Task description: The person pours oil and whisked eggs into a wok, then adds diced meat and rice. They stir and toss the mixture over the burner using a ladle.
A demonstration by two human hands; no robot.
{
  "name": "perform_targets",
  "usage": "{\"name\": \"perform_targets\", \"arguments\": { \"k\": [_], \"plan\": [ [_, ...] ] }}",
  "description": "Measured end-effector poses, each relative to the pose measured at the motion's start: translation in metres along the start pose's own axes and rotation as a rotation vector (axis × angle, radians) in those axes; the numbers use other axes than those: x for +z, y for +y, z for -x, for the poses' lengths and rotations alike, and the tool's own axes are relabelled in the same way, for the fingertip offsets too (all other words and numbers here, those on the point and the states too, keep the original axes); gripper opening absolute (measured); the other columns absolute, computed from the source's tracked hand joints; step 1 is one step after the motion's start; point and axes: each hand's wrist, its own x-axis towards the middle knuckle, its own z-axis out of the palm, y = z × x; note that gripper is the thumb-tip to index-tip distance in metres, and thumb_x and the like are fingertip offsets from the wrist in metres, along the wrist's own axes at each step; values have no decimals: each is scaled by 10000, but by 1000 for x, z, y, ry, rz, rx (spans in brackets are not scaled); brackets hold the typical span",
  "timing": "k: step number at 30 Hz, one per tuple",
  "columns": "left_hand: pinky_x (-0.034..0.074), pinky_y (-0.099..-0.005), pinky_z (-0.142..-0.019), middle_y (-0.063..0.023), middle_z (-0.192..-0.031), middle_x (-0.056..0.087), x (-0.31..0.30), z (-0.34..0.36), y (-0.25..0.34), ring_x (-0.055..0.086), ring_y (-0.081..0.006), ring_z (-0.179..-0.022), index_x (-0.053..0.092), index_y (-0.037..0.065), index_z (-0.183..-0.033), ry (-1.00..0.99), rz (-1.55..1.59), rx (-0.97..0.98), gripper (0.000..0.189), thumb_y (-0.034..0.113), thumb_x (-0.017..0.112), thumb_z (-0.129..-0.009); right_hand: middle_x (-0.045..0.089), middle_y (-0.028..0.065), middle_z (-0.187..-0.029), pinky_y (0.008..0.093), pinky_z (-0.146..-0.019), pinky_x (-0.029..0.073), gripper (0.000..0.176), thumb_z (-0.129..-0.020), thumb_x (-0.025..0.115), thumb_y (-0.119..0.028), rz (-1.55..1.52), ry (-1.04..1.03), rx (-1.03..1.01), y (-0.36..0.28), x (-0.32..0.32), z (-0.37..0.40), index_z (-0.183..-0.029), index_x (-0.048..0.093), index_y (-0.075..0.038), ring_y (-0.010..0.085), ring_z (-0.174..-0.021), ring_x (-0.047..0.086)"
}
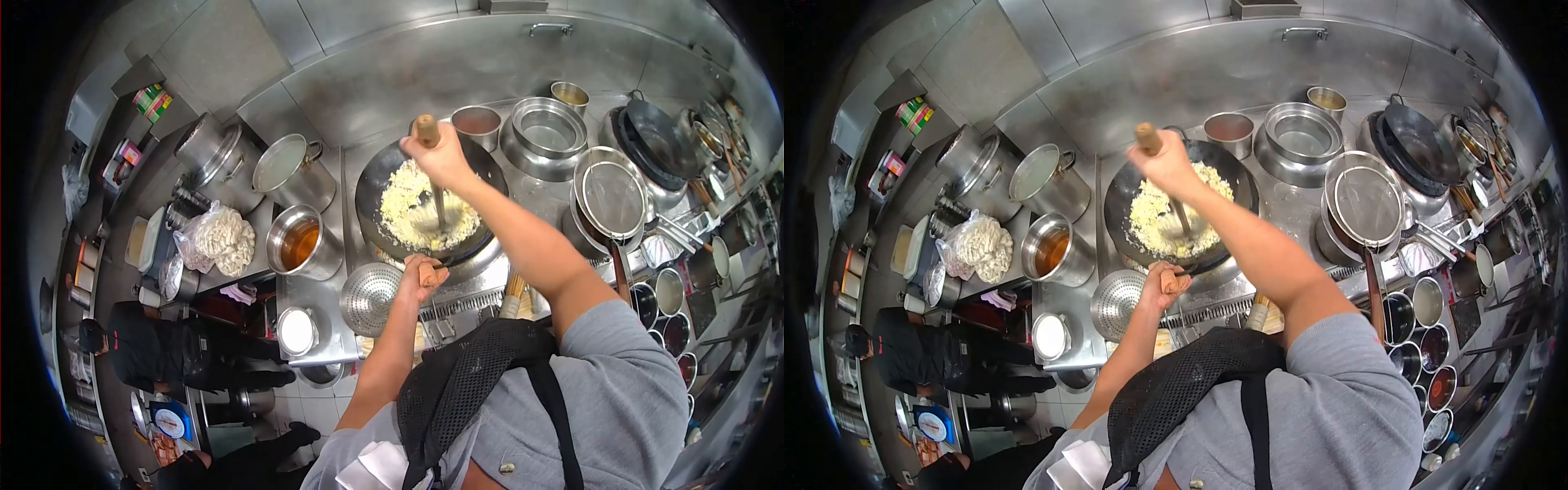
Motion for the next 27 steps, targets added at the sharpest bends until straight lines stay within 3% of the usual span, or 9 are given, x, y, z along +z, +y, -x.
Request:
{"name": "perform_targets", "arguments": {
  "k": [2, 4, 7, 12, 16, 18, 20, 22, 27],
  "plan": [
    [576, -581, -768, -150, -896, 595, -8, -13, 2, 631, -354, -798, 495, 144, -916, -76, 12, -31, 144, 79, 594, -835, 532, -24, -570, 239, -511, 418, 254, -841, 681, -109, -86, 87, 139, 42, -15, -22, -648, 519, -75, 56, -526, 493],
    [583, -588, -744, -156, -896, 598, -13, -20, 4, 635, -355, -807, 473, 163, -922, -102, 84, -93, 159, 81, 587, -846, 477, -63, -565, 230, -450, 372, 237, -876, 668, -106, -96, 277, -69, 11, -29, -36, -695, 517, -87, 59, -459, 437],
    [592, -591, -739, -166, -909, 605, -10, -8, 3, 634, -369, -845, 462, 158, -934, -100, -29, 14, 174, 106, 600, -842, 422, -58, -546, 248, -387, 256, 295, -885, 667, -89, -159, 112, -38, -51, -59, -40, -686, 452, -117, 46, -420, 338],
    [598, -567, -751, -180, -906, 607, -20, -24, 1, 644, -374, -802, 507, 103, -944, -107, 46, 5, 141, 142, 601, -847, 370, -35, -511, 270, -372, 306, 309, -871, 635, -43, -401, 199, -61, 57, -44, -8, -685, 405, -131, 90, -386, 349],
    [626, -474, -711, -154, -908, 609, -24, -25, 0, 676, -346, -791, 530, 47, -932, -150, 9, 0, 173, 215, 545, -895, 376, -38, -532, 267, -383, 273, 310, -870, 622, -46, -444, 466, 32, 13, -71, -57, -677, 402, -150, 83, -401, 330],
    [628, -465, -700, -144, -896, 613, -18, -12, 2, 679, -322, -787, 532, 56, -932, -128, -25, 37, 148, 192, 549, -876, 400, -38, -540, 252, -373, 287, 277, -884, 625, -53, -538, 284, -95, -5, -101, -61, -717, 426, -149, 75, -408, 374],
    [631, -438, -685, -143, -877, 619, -14, -5, 3, 684, -292, -763, 547, 40, -914, -111, 2, 17, 147, 175, 556, -857, 346, -49, -514, 260, -363, 256, 288, -903, 590, -54, -478, 342, -203, 9, -110, -53, -706, 402, -149, 73, -385, 310],
    [632, -409, -667, -143, -859, 628, -13, -2, 7, 688, -277, -737, 560, 13, -891, -112, -18, 10, 166, 175, 558, -858, 279, -53, -495, 268, -366, 204, 304, -914, 574, -84, -437, 432, -92, 66, -90, -31, -690, 381, -155, 74, -373, 242],
    [629, -409, -610, -153, -837, 625, -23, -19, -1, 681, -274, -693, 554, -1, -877, -181, 32, 29, 189, 187, 539, -899, 319, -38, -495, 277, -371, 267, 303, -930, 568, -98, -577, 262, 78, 8, -37, -36, -704, 371, -142, 87, -378, 292]
  ]
}}
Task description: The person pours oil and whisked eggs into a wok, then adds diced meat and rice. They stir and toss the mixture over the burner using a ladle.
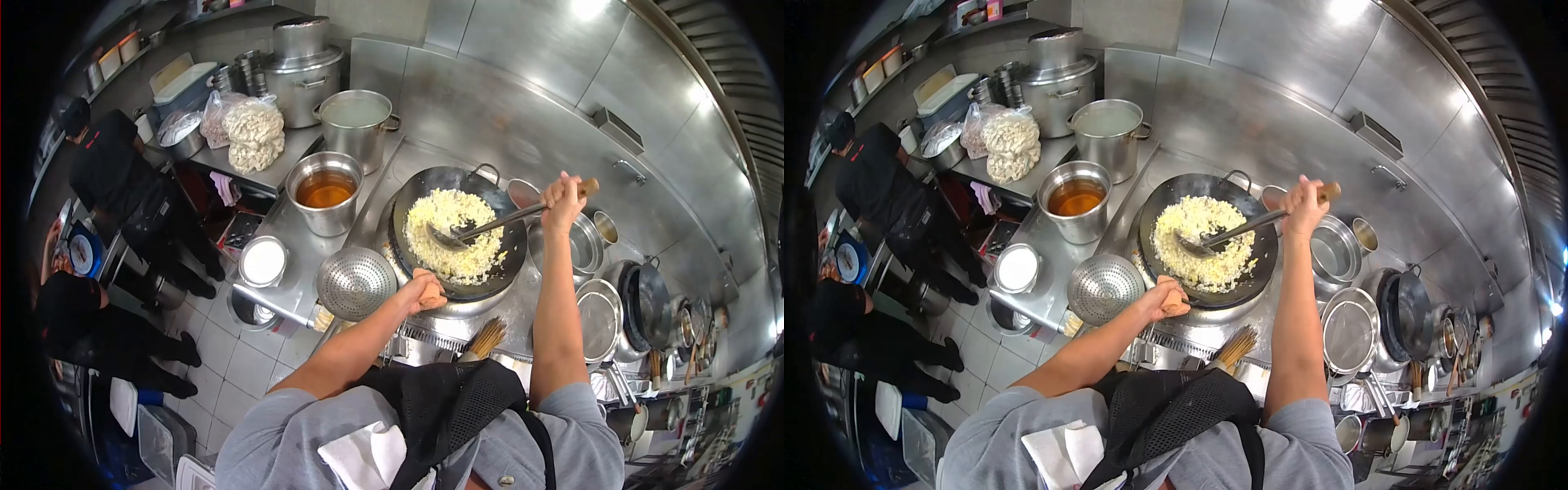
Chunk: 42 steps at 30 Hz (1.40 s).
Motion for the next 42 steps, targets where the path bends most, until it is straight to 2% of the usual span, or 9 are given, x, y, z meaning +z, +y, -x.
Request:
{"name": "perform_targets", "arguments": {
  "k": [4, 7, 10, 16, 22, 25, 31, 35, 42],
  "plan": [
    [626, -495, -693, -125, -854, 610, 0, -2, 2, 659, -270, -765, 520, 74, -952, 47, 12, -57, 121, 193, 535, -940, 355, -37, -509, 274, -393, 319, 299, -926, 574, -74, -95, -324, -134, 13, 31, 24, -705, 381, -129, 98, -390, 335],
    [627, -496, -700, -127, -862, 611, 3, 2, 4, 655, -265, -755, 516, 70, -959, 26, 19, -26, 122, 189, 534, -941, 413, -24, -518, 278, -399, 337, 255, -895, 575, -36, 176, -427, 120, 40, 31, 44, -705, 424, -112, 98, -415, 392],
    [632, -461, -655, -138, -853, 604, 13, 17, 3, 653, -265, -717, 535, 43, -904, 69, -2, -4, 134, 172, 528, -938, 463, -16, -531, 260, -395, 324, 257, -863, 614, -23, 507, -350, 70, 36, 48, 16, -669, 454, -80, 91, -430, 444],
    [636, -434, -633, -158, -860, 598, 12, 14, 7, 660, -276, -717, 551, 21, -853, 81, 8, -22, 171, 180, 564, -914, 403, -23, -511, 257, -376, 302, 283, -885, 558, 22, 2, -305, -99, 49, 50, 19, -675, 412, -99, 82, -390, 360],
    [621, -481, -712, -137, -868, 625, -5, 0, 4, 656, -265, -758, 551, 67, -885, -18, 11, -1, 58, 115, 579, -871, 398, -31, -505, 258, -367, 288, 288, -855, 587, 22, 303, -316, 193, 10, 79, 8, -681, 390, -96, 78, -387, 362],
    [622, -478, -711, -138, -868, 623, 4, 3, 5, 657, -268, -750, 545, 64, -888, 47, 2, -24, 75, 126, 586, -873, 403, -34, -509, 256, -369, 282, 292, -853, 584, 31, 186, -388, 102, -12, 95, 39, -674, 393, -99, 73, -391, 365],
    [623, -475, -726, -149, -886, 613, -1, 3, 2, 654, -278, -754, 536, 63, -902, 11, -8, -21, 99, 151, 581, -892, 409, -41, -522, 262, -382, 291, 297, -856, 624, -17, 537, -257, 35, 42, 54, 11, -663, 419, -111, 66, -405, 351],
    [620, -492, -730, -149, -888, 612, 3, 3, 3, 654, -286, -772, 526, 68, -907, 21, 38, -16, 96, 147, 580, -903, 465, -32, -527, 247, -384, 314, 269, -853, 647, -36, 453, -317, 50, -29, 84, 22, -670, 459, -95, 66, -412, 422],
    [612, -516, -731, -147, -864, 624, -11, -7, -5, 661, -284, -764, 524, 70, -907, -8, 17, -14, 83, 134, 573, -888, 461, -22, -533, 246, -399, 316, 295, -869, 614, -11, 406, -249, 18, 33, 23, 1, -647, 437, -94, 67, -435, 428]
  ]
}}
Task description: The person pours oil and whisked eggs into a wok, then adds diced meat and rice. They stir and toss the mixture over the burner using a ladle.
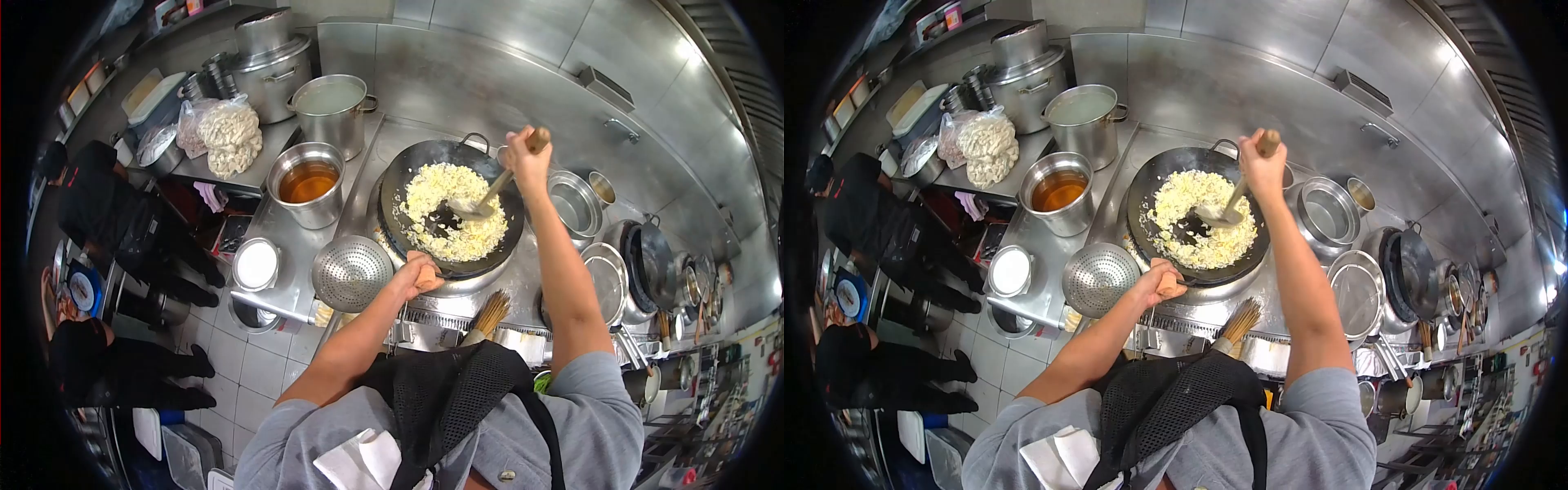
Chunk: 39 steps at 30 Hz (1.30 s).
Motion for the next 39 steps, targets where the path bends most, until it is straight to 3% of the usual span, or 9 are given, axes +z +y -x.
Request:
{"name": "perform_targets", "arguments": {
  "k": [3, 7, 9, 13, 17, 19, 27, 33, 39],
  "plan": [
    [610, -522, -733, -158, -867, 626, 7, 2, 5, 661, -297, -756, 531, 56, -901, 45, 25, -2, 116, 164, 571, -900, 469, -18, -537, 251, -408, 324, 280, -863, 633, -29, 59, -65, 9, -55, 3, 11, -654, 455, -88, 68, -442, 436],
    [621, -496, -714, -154, -873, 622, 5, 0, 3, 663, -283, -761, 537, 35, -910, 28, -14, -4, 161, 194, 542, -932, 495, -8, -556, 251, -416, 340, 253, -860, 660, -49, 60, -29, -47, 8, -21, 14, -678, 490, -88, 68, -467, 458],
    [630, -473, -690, -150, -878, 620, 4, 4, 1, 662, -267, -753, 544, 24, -913, 4, -47, 15, 208, 223, 512, -965, 474, -19, -550, 251, -416, 335, 208, -858, 651, -32, -134, 429, -129, 10, -31, -9, -721, 510, -96, 73, -476, 463],
    [631, -468, -685, -143, -874, 629, 11, 8, 9, 676, -271, -759, 549, 31, -892, 45, -43, 8, 158, 185, 540, -923, 374, -35, -511, 261, -386, 294, 251, -875, 607, -33, -327, 220, -258, -54, -80, -30, -709, 442, -123, 91, -391, 344],
    [625, -486, -705, -153, -895, 627, 2, 0, 3, 671, -285, -777, 549, 31, -912, 20, -67, -30, 143, 175, 552, -912, 326, -37, -507, 277, -373, 231, 292, -887, 584, -55, -347, 402, -111, 51, -79, -14, -686, 387, -134, 87, -378, 286],
    [621, -495, -717, -167, -913, 625, 4, -4, 7, 668, -294, -795, 549, 32, -937, 30, -85, -39, 151, 180, 560, -907, 348, -27, -515, 276, -380, 256, 309, -885, 599, -66, -470, 213, 47, 38, -57, -1, -684, 374, -135, 93, -380, 305],
    [583, -493, -652, -175, -903, 611, 42, 91, -23, 632, -307, -777, 532, 79, -891, 41, 90, -55, 58, 105, 577, -866, 386, -32, -523, 266, -383, 305, 368, -887, 717, -215, -284, -2, 129, -151, 9, 8, -699, 412, -132, 85, -389, 357],
    [586, -490, -726, -149, -928, 619, 13, 78, -37, 646, -311, -810, 545, 63, -930, -28, 63, 81, 85, 107, 593, -875, 463, -10, -516, 266, -385, 368, 333, -885, 710, -160, -90, 126, -4, -31, 1, 27, -683, 450, -110, 93, -401, 450],
    [585, -498, -749, -161, -889, 615, -9, 116, -67, 643, -281, -808, 526, 20, -894, 31, -51, 33, 74, 57, 585, -871, 415, -37, -507, 258, -357, 294, 334, -870, 695, -132, -212, 6, -43, -170, 2, 20, -668, 431, -116, 73, -371, 364]
  ]
}}
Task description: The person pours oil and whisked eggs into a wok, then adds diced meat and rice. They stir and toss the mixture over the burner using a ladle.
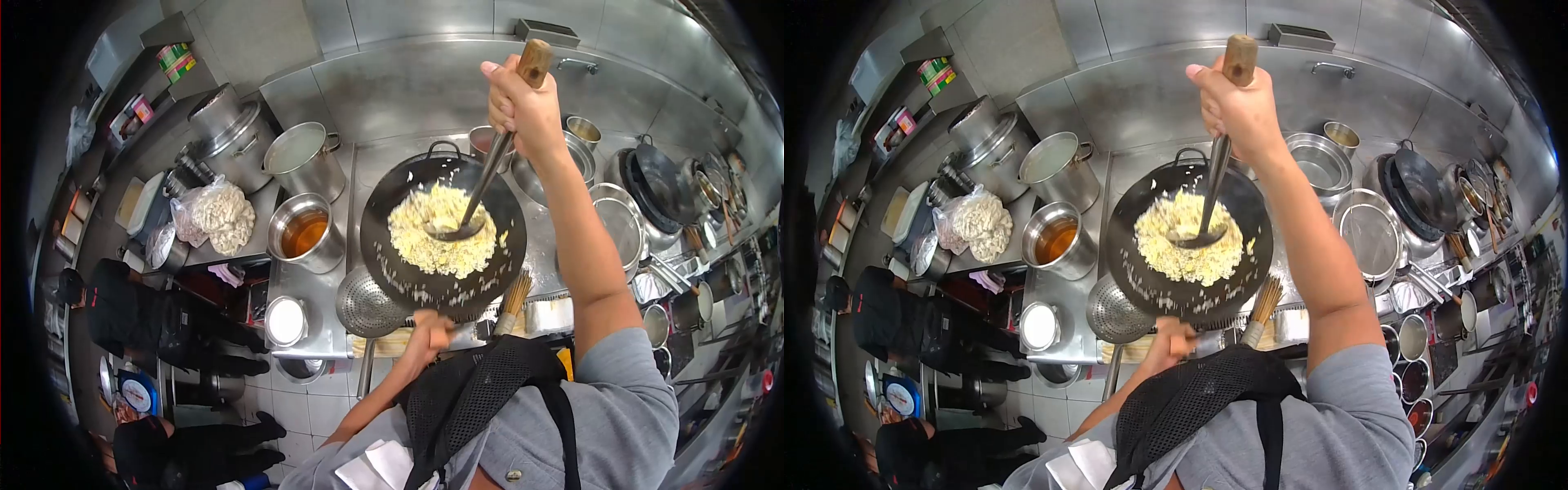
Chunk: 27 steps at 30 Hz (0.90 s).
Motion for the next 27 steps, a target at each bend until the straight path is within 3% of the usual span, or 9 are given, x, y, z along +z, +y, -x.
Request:
{"name": "perform_targets", "arguments": {
  "k": [4, 5, 8, 12, 16, 18, 22, 24, 27],
  "plan": [
    [571, -460, -682, -147, -911, 607, 35, -53, 57, 637, -291, -800, 535, 40, -936, -5, 106, -50, 133, 101, 614, -849, 439, -23, -510, 261, -362, 341, 305, -901, 642, -91, 22, 69, 103, 106, -6, 37, -679, 434, -112, 81, -374, 408],
    [590, -478, -739, -151, -896, 622, 31, -39, 47, 637, -270, -791, 505, 47, -984, -52, 63, 128, 167, 83, 606, -857, 439, -22, -508, 263, -360, 340, 309, -904, 637, -86, 17, 78, 48, 122, -20, 39, -679, 426, -113, 84, -370, 407],
    [597, -505, -769, -131, -953, 619, -52, -22, -13, 653, -279, -846, 529, 76, -1008, -86, 37, -47, 158, 76, 597, -866, 423, -26, -502, 262, -355, 317, 311, -885, 652, -78, -3, 54, -37, 83, -47, 12, -683, 417, -116, 84, -363, 390],
    [589, -510, -755, -124, -939, 618, -57, -13, -12, 645, -273, -881, 531, 75, -975, -93, 1, -108, 103, 75, 580, -884, 410, -35, -515, 250, -362, 288, 324, -880, 675, -121, -14, 52, -6, -3, -10, 11, -668, 430, -117, 73, -379, 359],
    [583, -457, -668, -166, -888, 607, 51, -42, 65, 625, -302, -766, 513, 80, -934, 40, 29, 3, 124, 70, 597, -844, 494, -19, -542, 244, -402, 342, 269, -859, 670, -124, 213, 86, 30, 102, -9, 42, -672, 479, -100, 61, -435, 448],
    [587, -465, -654, -163, -897, 608, 17, -52, 44, 624, -308, -745, 503, 98, -925, -37, 83, 127, 135, 63, 597, -835, 508, -16, -550, 241, -414, 348, 253, -859, 665, -126, 194, 108, -2, 130, -34, 49, -680, 489, -97, 59, -449, 461],
    [576, -481, -690, -125, -885, 580, -38, -2, 6, 614, -285, -826, 499, 91, -956, -19, -206, -85, 112, 93, 583, -882, 489, -30, -542, 253, -387, 357, 260, -865, 681, -142, -34, 38, -15, 52, -50, 12, -687, 496, -105, 65, -418, 441],
    [569, -478, -681, -130, -887, 584, -16, -5, 14, 609, -283, -820, 496, 94, -950, -43, -30, -47, 127, 76, 590, -867, 444, -46, -532, 248, -379, 316, 277, -879, 665, -121, 1, 57, 9, 13, -19, 13, -686, 466, -116, 53, -409, 390],
    [545, -487, -707, -141, -875, 587, 27, -41, 49, 603, -279, -795, 488, 86, -936, -12, 132, -28, 131, 27, 578, -861, 433, -46, -523, 253, -375, 312, 265, -875, 667, -114, 119, 71, 74, 56, 7, 35, -704, 465, -113, 64, -400, 390]
  ]
}}
